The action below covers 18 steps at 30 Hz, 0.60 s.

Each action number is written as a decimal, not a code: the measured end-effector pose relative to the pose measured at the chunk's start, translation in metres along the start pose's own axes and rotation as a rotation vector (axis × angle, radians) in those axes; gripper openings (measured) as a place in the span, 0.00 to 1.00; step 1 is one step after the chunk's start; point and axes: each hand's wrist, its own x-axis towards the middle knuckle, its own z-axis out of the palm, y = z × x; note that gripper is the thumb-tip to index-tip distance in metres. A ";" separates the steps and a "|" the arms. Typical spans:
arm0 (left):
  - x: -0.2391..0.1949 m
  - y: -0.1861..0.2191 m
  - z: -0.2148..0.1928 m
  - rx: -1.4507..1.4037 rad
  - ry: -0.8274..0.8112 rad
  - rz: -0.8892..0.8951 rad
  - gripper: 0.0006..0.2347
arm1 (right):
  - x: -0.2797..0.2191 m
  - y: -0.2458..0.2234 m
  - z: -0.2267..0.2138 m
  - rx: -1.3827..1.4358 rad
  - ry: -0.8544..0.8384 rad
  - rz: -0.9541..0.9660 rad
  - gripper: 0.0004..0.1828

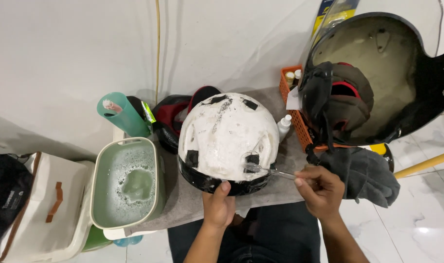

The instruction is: The person is repairing a white motorcycle helmet by scraping off old adhesive or residue from the surface using a small metal tool. They then apply a liquid from a white bottle onto the cleaned areas.

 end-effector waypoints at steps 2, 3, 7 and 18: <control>-0.001 -0.004 -0.007 -0.025 0.023 -0.008 0.40 | 0.001 0.004 -0.002 -0.004 0.051 0.000 0.03; -0.002 -0.006 -0.011 0.005 0.077 -0.029 0.39 | 0.000 0.006 -0.003 0.010 0.028 0.017 0.02; 0.004 0.007 0.003 -0.029 0.045 0.010 0.39 | -0.001 0.013 -0.004 0.084 -0.004 0.033 0.02; 0.004 0.016 0.001 -0.032 -0.026 0.047 0.39 | -0.017 0.010 0.013 0.089 0.132 0.108 0.01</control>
